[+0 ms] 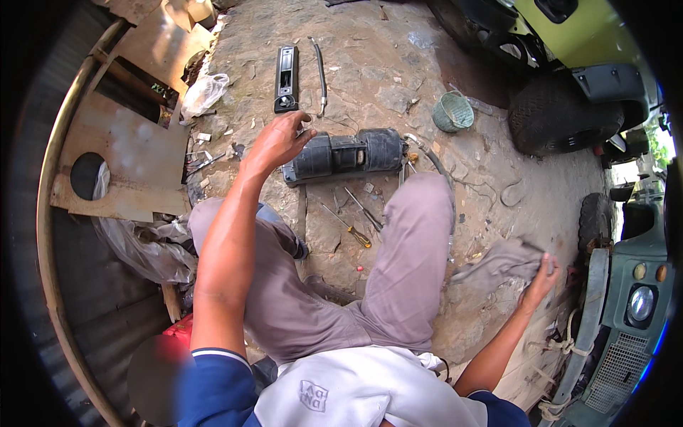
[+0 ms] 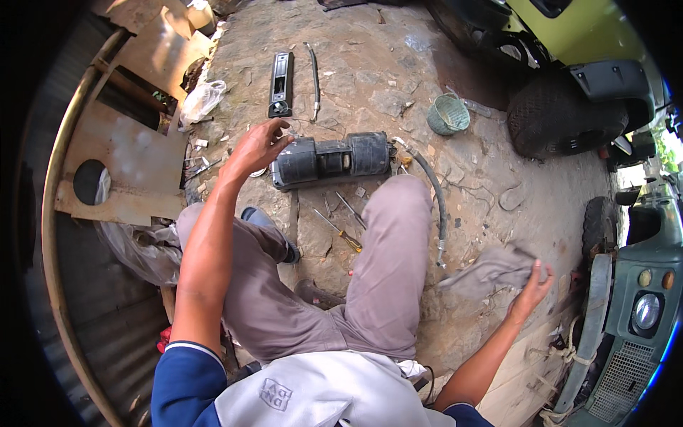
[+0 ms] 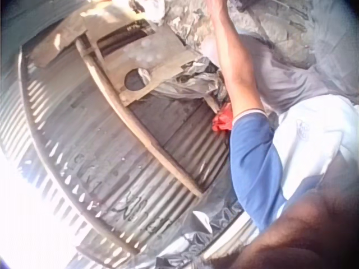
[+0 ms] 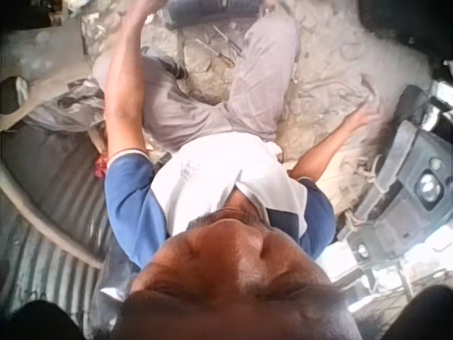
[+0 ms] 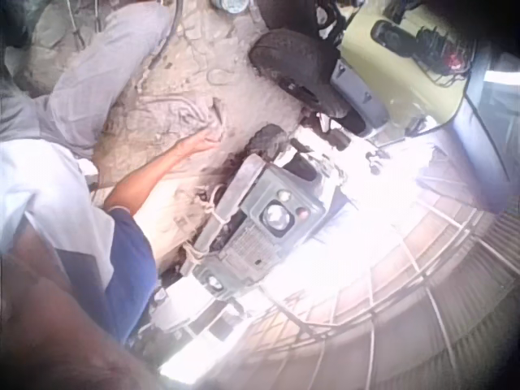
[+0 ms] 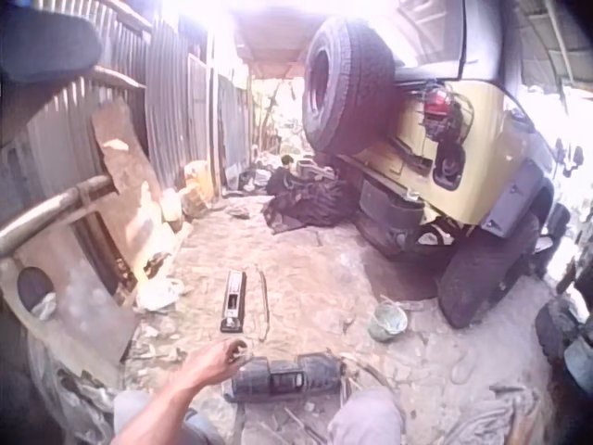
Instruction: The person assembles a blower unit, joining the housing sections and securing them using a screwdriver.
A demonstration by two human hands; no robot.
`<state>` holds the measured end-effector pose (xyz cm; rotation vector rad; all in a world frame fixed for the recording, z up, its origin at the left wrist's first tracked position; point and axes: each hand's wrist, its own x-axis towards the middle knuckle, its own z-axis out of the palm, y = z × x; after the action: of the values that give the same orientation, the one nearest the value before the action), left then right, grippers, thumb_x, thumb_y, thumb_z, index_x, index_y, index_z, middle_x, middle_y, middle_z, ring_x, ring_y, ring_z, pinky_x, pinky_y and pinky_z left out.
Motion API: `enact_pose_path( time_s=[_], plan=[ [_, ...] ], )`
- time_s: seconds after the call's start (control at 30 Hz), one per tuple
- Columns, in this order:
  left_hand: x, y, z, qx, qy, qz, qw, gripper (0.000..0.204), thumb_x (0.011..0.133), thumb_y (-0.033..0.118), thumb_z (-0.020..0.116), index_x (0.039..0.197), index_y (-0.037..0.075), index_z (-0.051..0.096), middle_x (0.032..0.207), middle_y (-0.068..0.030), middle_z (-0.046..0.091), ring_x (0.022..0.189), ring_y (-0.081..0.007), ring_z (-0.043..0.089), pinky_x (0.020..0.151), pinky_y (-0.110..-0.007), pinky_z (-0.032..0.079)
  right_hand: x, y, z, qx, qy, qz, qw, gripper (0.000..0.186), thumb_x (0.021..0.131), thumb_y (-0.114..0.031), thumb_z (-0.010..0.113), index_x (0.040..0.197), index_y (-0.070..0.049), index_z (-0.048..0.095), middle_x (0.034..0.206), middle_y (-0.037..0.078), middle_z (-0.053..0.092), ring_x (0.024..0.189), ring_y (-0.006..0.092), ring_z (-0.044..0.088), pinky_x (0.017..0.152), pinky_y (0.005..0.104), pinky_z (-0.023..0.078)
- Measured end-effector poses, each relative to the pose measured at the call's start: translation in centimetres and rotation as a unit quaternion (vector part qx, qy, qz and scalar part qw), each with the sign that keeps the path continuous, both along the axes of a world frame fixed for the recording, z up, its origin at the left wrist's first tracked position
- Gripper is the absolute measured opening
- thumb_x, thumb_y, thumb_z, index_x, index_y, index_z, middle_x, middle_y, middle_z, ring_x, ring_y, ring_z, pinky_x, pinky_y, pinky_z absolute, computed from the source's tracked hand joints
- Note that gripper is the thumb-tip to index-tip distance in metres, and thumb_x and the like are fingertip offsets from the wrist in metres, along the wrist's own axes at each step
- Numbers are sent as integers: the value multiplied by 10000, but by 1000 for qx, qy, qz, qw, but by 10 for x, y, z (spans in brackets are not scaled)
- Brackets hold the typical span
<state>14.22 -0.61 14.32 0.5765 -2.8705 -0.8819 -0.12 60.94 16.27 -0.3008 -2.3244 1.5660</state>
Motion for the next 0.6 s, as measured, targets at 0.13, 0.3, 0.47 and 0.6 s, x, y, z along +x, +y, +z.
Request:
enact_pose_path(
  time_s=[0.13, 0.3, 0.47, 0.6],
  plan=[
    [0, -2, -8, 66, 66, 21, 995, 395, 938, 319, 685, 1199, 23, 657, 1035, -206, 705, 968, -319, 687, 820, -418, 532, -116, 137, -72, 362, -50, 89, 927, 517, 958, -326, 649, 1320, 33, 558, 1130, 160, 651, 936, 214, 626, 776, 358, 530],
    [37, -14, -4, 124, 104, 96, 982, 376, 951, 327, 687, 1146, 5, 686, 1000, -187, 725, 908, -261, 696, 803, -399, 535, -143, -9, 32, 193, -82, 24, 977, 657, 944, -473, 645, 1335, 52, 585, 1177, 212, 677, 1087, 297, 630, 804, 371, 520],
    [27, 28, 23, 174, 146, 104, 968, 403, 979, 378, 647, 1130, 7, 690, 954, -132, 726, 843, -193, 683, 775, -343, 529, -120, -147, 147, 140, 58, 212, 965, 595, 969, -471, 639, 1278, 37, 648, 1212, 147, 684, 1109, 217, 622, 1002, 340, 444],
    [4, 92, 35, 378, 181, 97, 903, 505, 1006, 434, 602, 1146, -48, 662, 1005, -133, 713, 871, -201, 680, 803, -329, 525, -53, -246, 160, 60, 113, 325, 937, 399, 977, -354, 675, 1164, -4, 717, 956, 24, 699, 875, 98, 585, 830, 272, 483]
  ],
)
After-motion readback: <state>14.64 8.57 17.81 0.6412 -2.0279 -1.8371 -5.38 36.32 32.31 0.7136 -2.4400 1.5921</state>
